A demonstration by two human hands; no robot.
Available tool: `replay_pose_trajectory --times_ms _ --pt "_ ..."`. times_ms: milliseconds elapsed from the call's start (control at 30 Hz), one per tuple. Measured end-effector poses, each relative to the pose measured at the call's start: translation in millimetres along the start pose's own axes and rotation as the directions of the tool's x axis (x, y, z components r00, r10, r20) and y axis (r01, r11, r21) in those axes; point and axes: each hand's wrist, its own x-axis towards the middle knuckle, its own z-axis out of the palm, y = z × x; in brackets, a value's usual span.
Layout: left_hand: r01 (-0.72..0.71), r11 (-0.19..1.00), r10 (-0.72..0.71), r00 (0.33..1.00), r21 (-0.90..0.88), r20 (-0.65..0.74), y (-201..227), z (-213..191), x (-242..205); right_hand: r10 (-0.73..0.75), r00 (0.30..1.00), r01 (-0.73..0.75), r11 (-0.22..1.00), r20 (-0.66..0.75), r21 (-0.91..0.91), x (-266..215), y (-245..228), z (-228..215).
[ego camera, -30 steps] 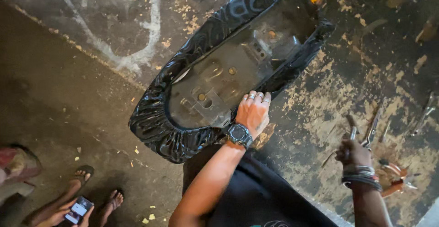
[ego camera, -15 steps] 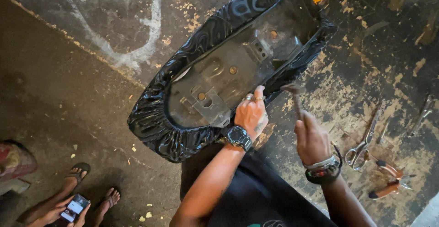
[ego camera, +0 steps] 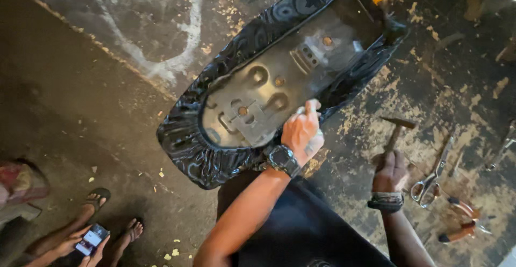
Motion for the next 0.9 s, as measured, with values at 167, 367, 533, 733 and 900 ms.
replay_pose_trajectory --times_ms 167,367,533,733,900 --pt "-0.007 0.985 0.016 0.998 -0.171 0.056 17.0 -36.8 24.2 -0.696 0.717 0.639 0.67 -0.021 -0.378 17.1 -29.2 31.5" --pt "-0.024 0.966 0.067 0.985 -0.258 0.161 22.5 -91.4 72.5 -0.981 0.187 0.961 0.171 -0.052 0.217 70.8 -142.3 123.5" --pt "0.222 0.91 -0.044 0.891 -0.349 0.451 19.8 -173.0 162.6 -0.985 0.015 0.995 -0.002 -0.172 0.099 126.9 -249.1 160.5" --pt "-0.141 0.963 0.147 0.989 0.232 -0.008 32.5 -241.5 204.3 -0.98 0.096 0.995 0.09 -0.171 0.045 145.8 -368.9 171.0" --pt "-0.053 0.791 0.451 0.724 0.61 -0.522 25.6 -221.1 144.8 -0.98 0.087 0.996 0.082 -0.181 0.038 130.2 -415.1 190.0"
